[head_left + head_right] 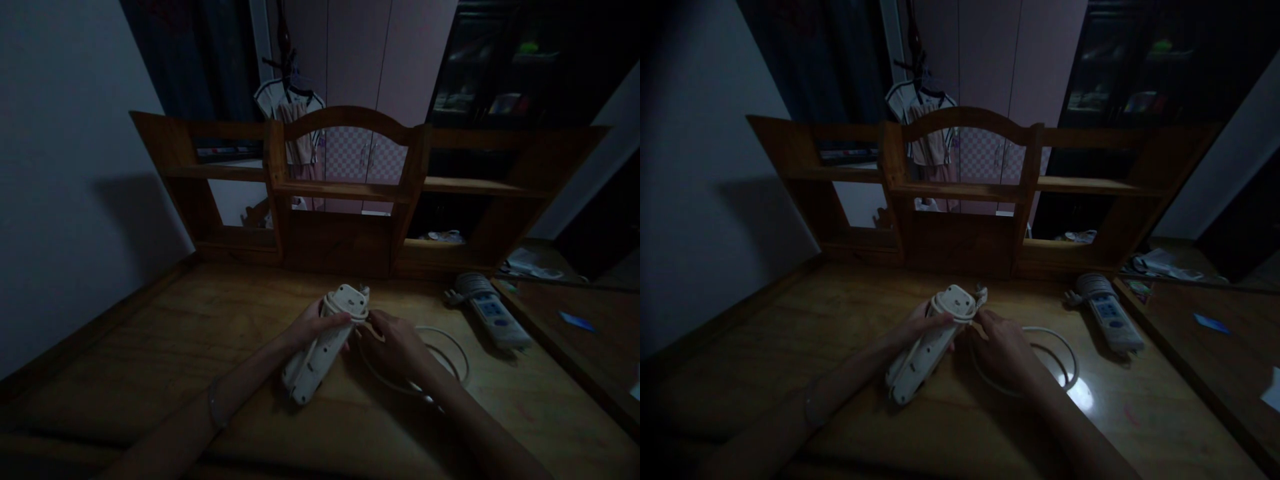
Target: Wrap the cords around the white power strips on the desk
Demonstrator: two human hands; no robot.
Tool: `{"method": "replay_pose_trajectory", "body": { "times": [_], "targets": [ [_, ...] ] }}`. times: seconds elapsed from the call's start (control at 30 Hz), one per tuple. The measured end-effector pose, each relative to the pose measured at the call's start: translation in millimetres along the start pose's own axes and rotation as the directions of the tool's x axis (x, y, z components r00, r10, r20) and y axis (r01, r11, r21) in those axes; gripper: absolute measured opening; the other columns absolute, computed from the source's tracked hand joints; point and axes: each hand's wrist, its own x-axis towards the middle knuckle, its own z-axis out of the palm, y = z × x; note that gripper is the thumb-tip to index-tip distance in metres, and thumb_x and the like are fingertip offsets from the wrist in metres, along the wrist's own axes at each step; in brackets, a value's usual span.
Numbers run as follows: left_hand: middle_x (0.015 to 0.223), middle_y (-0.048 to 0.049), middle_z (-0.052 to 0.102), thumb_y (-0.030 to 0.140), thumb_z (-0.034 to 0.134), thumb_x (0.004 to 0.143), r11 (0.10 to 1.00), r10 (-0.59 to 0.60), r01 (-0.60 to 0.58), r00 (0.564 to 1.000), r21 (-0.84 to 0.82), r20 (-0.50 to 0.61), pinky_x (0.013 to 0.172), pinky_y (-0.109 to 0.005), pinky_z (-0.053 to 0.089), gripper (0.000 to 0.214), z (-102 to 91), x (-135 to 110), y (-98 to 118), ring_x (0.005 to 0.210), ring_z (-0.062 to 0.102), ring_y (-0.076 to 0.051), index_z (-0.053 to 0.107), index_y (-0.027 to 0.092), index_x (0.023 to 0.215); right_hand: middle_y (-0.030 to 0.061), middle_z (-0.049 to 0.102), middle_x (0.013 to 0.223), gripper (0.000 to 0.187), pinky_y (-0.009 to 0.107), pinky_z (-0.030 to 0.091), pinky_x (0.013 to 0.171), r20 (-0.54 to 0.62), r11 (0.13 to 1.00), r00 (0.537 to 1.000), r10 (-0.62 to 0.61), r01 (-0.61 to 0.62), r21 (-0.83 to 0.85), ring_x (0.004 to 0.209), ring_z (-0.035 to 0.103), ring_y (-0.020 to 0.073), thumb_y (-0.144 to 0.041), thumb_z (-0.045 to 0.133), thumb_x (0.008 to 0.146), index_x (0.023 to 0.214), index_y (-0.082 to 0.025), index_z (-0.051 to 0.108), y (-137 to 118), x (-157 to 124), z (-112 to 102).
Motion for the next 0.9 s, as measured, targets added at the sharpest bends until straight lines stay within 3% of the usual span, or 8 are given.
{"method": "replay_pose_trajectory", "body": {
  "times": [0.23,0.6,0.9],
  "targets": [
    [0.091,-0.0105,0.07,0.048,0.072,0.072,0.999,0.022,-0.027,0.98,-0.021,-0.197,0.054,-0.028,0.054,0.055,4.0,3,-4,0.061,0.067,-0.019,0.054,0.014,0.111,0.0121,0.068,0.105,0.042,0.028,0.037,0.064,-0.001,0.999,0.999,-0.034,0.034,-0.038,0.077,0.065,0.0221,-0.044,0.037,0.097,0.129,-0.018,0.042,-13,-5,-3],
    [0.095,-0.0065,0.067,0.047,0.068,0.076,0.995,0.084,-0.094,0.976,-0.042,-0.198,0.059,-0.026,0.054,0.056,24.6,-9,4,0.063,0.065,-0.015,0.046,0.019,0.119,0.0083,0.07,0.074,0.052,0.025,0.031,0.049,-0.118,0.988,0.986,0.115,-0.126,-0.089,0.059,0.066,0.0227,-0.054,0.031,0.097,0.127,-0.013,0.037,-16,0,6],
    [0.093,-0.0049,0.065,0.047,0.065,0.078,0.99,0.142,-0.142,0.963,0.02,-0.228,0.055,-0.023,0.051,0.049,24.2,-7,2,0.062,0.064,-0.013,0.047,0.019,0.115,0.0077,0.073,0.08,0.043,0.026,0.022,0.045,-0.163,0.952,0.986,0.031,-0.078,-0.294,0.058,0.067,0.0201,-0.049,0.03,0.099,0.126,-0.018,0.045,-16,0,2]
  ]
}}
